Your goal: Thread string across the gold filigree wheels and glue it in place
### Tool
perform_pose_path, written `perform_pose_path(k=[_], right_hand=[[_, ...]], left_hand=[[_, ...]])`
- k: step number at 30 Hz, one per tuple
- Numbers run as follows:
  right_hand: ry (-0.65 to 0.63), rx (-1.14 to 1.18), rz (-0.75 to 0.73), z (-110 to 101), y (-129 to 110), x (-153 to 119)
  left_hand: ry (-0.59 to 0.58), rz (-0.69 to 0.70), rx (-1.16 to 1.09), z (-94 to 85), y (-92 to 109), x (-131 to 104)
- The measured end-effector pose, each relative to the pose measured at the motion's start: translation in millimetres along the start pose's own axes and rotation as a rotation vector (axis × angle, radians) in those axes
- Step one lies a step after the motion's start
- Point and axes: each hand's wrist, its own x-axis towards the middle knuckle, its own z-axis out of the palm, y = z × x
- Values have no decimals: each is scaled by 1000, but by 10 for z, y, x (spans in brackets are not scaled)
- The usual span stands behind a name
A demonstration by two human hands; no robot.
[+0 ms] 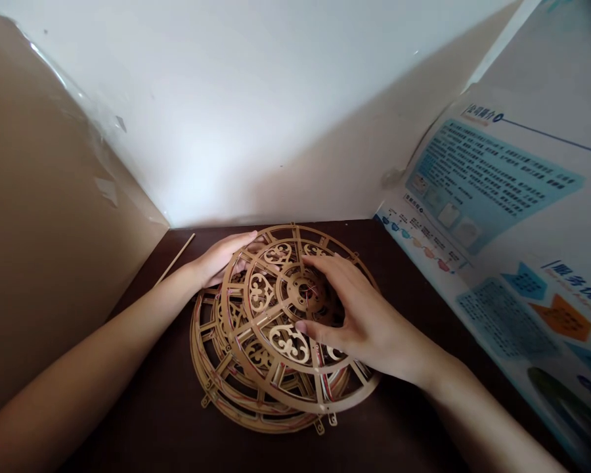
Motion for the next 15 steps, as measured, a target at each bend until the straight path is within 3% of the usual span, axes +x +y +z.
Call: perform_pose_path(k=[15], right_hand=[[-93,92,76,-19,25,-18]], left_hand=[[-20,27,87,-59,-22,22]])
